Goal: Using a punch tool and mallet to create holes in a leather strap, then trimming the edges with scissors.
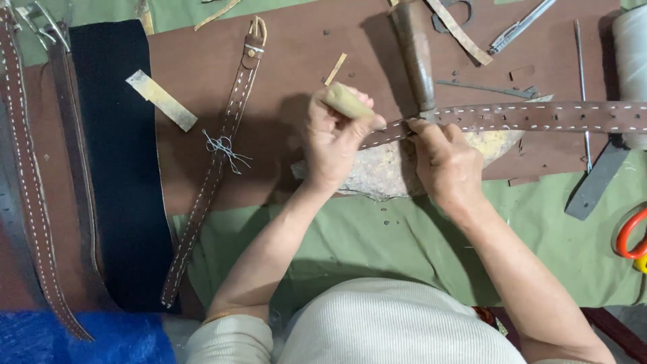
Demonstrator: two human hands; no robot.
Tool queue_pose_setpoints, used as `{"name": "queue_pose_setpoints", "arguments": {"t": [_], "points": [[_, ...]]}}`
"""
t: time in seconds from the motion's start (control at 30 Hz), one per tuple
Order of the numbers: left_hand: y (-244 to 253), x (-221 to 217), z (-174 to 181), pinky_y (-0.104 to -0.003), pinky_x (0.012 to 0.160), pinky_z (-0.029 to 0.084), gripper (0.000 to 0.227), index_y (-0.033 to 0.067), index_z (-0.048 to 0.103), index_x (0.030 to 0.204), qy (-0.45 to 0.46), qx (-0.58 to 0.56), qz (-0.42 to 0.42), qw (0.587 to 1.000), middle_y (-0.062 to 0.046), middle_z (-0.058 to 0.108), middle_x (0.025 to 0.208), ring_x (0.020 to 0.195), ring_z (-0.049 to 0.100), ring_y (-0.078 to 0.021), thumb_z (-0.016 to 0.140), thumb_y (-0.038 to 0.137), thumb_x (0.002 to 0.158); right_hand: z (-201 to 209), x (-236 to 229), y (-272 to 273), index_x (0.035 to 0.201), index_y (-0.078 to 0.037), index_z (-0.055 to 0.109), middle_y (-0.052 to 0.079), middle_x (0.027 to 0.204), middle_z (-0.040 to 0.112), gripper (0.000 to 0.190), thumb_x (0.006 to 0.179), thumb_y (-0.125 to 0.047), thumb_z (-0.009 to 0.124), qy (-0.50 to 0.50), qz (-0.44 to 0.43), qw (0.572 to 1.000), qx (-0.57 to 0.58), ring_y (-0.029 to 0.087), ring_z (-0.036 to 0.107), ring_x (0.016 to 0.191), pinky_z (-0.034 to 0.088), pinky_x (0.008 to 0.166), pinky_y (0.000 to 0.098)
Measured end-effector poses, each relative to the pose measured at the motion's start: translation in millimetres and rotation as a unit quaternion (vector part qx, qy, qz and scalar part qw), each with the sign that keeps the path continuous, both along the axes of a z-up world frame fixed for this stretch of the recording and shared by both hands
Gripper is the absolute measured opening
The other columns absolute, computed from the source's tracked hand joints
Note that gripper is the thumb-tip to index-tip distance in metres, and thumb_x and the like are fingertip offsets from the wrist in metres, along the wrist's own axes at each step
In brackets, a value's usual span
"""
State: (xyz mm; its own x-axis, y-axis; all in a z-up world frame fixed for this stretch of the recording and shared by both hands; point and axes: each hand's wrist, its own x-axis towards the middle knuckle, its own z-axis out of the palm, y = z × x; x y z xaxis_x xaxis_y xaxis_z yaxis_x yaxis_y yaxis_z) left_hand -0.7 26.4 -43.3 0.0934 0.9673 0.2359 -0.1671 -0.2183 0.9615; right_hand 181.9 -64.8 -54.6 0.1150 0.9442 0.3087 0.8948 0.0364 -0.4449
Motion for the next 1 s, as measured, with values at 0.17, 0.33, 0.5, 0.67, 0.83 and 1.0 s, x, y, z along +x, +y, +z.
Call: {"name": "queue_pose_setpoints", "arguments": {"t": [0.17,0.33,0.5,0.67,0.83,1.0], "points": [[-7,-8,-10,-0.021,0.076,0.058,0.031,-0.0005,0.059,0.134,-0.192,-0.103,0.042,0.975,-0.018,0.073,0.123,0.115,0.072,-0.0276,0.066,0.007,0.105,-32,9,-4,0.116,-0.022,0.078,0.006,0.089,0.063,0.022,0.099,-0.009,0.075,0.072,-0.003,0.997,0.024,0.033,0.073,0.08,0.06,0.069,0.0431],[-16,-6,27,-0.028,0.069,0.065,0.037,-0.0018,0.062,0.126,-0.083,0.001,-0.017,0.996,-0.02,0.075,0.114,0.104,0.075,-0.0257,0.078,0.002,0.093,-36,12,-3,0.112,-0.008,0.081,0.011,0.084,0.059,0.016,0.1,0.001,0.075,0.098,0.023,0.989,0.108,0.033,0.069,0.077,0.058,0.066,0.0418],[3,2,33,-0.027,0.071,0.067,0.05,0.0093,0.065,0.117,0.043,0.124,-0.018,0.991,-0.007,0.077,0.109,0.095,0.077,-0.0156,0.094,0.013,0.077,-25,9,10,0.113,-0.005,0.08,0.012,0.085,0.059,0.015,0.1,0.003,0.077,0.105,0.024,0.985,0.137,0.036,0.069,0.078,0.056,0.063,0.0457],[-24,1,19,-0.032,0.081,0.068,0.041,0.0023,0.064,0.126,-0.057,0.057,-0.019,0.997,-0.016,0.075,0.114,0.104,0.076,-0.0222,0.082,0.002,0.09,-21,13,-14,0.109,-0.01,0.082,0.009,0.086,0.062,0.013,0.101,-0.002,0.076,0.085,0.024,0.99,0.111,0.032,0.072,0.08,0.058,0.068,0.0388],[-52,-12,14,-0.034,0.08,0.068,0.044,-0.0013,0.063,0.125,-0.008,0.044,-0.037,0.998,-0.018,0.076,0.113,0.102,0.076,-0.0232,0.083,0.0,0.087,-22,-1,-49,0.108,-0.011,0.08,0.009,0.086,0.061,0.014,0.1,-0.001,0.076,0.09,0.019,0.995,0.033,0.03,0.07,0.077,0.057,0.068,0.0399],[-56,-16,-1,-0.04,0.088,0.066,0.041,-0.0039,0.059,0.135,-0.034,0.089,-0.03,0.995,-0.022,0.073,0.119,0.109,0.074,-0.0306,0.073,-0.001,0.096,-14,-1,-56,0.111,-0.013,0.08,0.009,0.086,0.065,0.015,0.097,-0.009,0.08,0.139,0.013,0.99,-0.019,0.031,0.071,0.079,0.057,0.066,0.0407]]}}
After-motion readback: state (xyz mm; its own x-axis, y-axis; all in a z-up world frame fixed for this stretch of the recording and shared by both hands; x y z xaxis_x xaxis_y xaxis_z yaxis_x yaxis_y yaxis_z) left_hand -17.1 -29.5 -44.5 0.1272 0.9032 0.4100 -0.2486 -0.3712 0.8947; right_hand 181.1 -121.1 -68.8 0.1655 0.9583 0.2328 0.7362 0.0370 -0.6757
